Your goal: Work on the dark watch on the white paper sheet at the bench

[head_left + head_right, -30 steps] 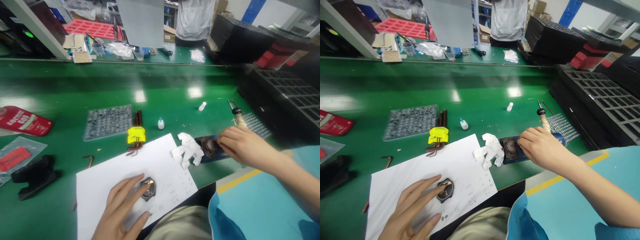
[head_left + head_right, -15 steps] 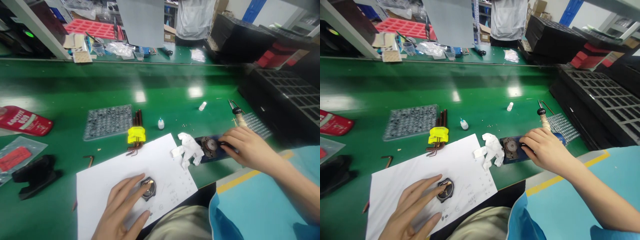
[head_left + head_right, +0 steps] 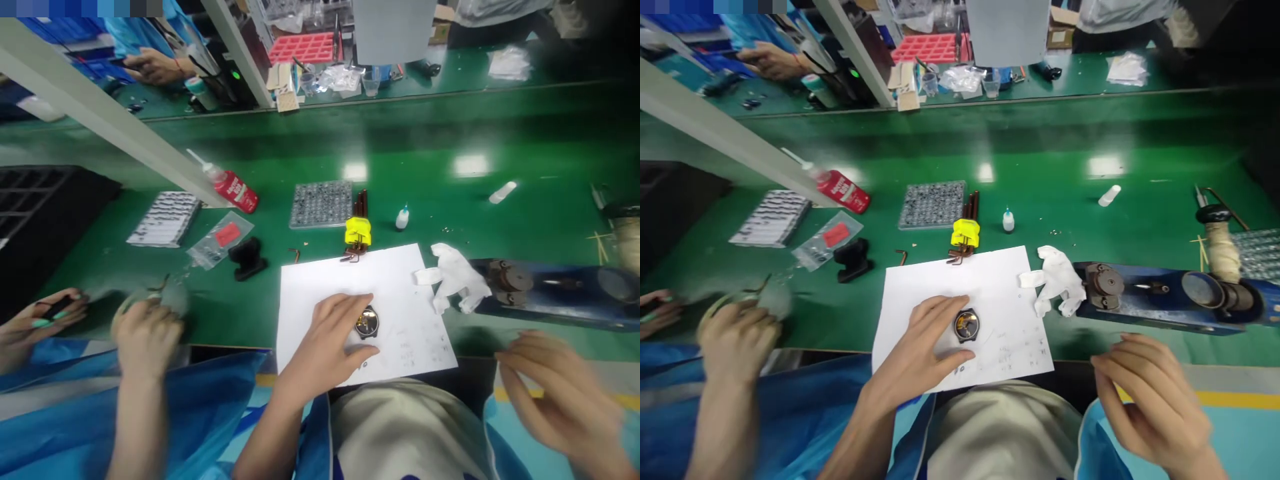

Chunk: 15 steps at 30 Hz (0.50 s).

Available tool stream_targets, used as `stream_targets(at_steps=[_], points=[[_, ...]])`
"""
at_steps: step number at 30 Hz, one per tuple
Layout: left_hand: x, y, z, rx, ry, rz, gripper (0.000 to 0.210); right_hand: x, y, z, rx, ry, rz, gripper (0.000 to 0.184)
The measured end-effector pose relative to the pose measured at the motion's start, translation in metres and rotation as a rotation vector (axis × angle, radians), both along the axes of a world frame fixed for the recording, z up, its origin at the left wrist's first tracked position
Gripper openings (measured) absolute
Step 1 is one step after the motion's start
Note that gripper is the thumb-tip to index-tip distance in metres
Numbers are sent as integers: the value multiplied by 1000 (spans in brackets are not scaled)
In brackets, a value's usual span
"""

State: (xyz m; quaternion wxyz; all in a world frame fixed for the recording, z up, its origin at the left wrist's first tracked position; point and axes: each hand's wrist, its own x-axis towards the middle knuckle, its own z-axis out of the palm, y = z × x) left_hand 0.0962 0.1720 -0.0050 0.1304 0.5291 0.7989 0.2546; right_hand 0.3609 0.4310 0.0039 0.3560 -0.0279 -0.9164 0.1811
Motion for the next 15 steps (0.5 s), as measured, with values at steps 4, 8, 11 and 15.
stream_targets(at_steps=[4,8,11,15], points=[[1,3,-6,7,-26,19,69,-27,-37,-17,-185,15,68,33],[4,4,-7,124,-35,87,60,-48,-59,-14,-365,8,79,34],[12,8,-1,298,-65,107,59,-62,-72,-12,-760,-120,69,27],[26,18,2,559,-134,64,64,-79,-88,-20,-1512,-306,255,37]])
